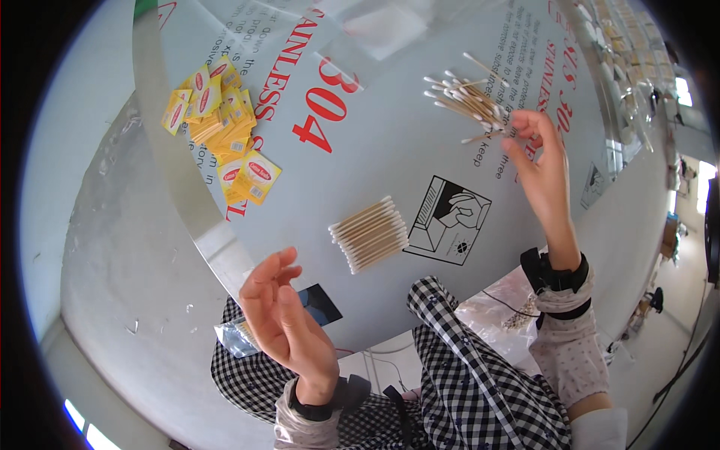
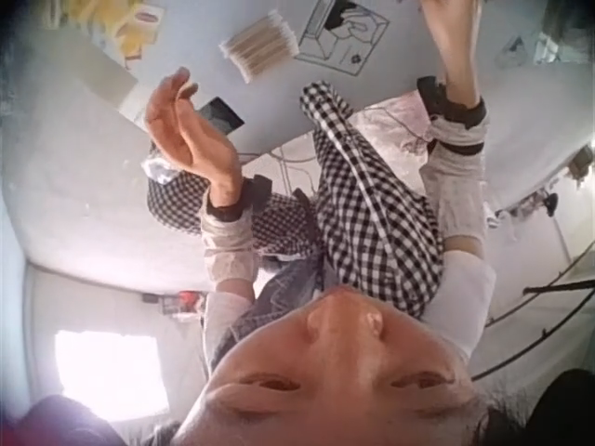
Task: Organizing cotton swabs into neat rows and placing them into clear plastic packaging with labels.
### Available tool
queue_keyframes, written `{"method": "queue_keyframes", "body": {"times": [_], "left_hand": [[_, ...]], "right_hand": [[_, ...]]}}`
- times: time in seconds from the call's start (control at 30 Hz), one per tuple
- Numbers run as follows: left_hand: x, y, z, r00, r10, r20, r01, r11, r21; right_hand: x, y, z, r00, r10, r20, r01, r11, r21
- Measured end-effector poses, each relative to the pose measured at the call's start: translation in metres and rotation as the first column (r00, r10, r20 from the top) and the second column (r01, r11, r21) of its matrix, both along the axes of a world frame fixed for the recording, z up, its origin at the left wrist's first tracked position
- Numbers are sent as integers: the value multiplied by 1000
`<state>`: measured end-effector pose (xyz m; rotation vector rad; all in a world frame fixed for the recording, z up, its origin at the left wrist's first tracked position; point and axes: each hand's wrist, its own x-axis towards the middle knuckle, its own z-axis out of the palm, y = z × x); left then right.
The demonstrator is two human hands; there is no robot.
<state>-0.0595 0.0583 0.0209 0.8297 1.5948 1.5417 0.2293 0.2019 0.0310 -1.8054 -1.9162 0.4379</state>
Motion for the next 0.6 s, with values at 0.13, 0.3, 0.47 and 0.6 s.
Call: {"method": "queue_keyframes", "body": {"times": [0.13,0.3,0.47,0.6], "left_hand": [[4,-5,0,981,-192,-14,192,981,5],[-3,-9,-8,947,-316,-49,318,947,45],[-5,-11,-4,940,-342,-25,342,938,61],[-4,-8,-5,923,-381,-54,385,920,77]], "right_hand": [[6,5,6,996,-85,33,89,986,-138],[-7,9,8,942,276,191,-303,944,130],[-21,10,11,877,346,335,-407,904,133],[-28,6,8,796,384,469,-483,869,108]]}}
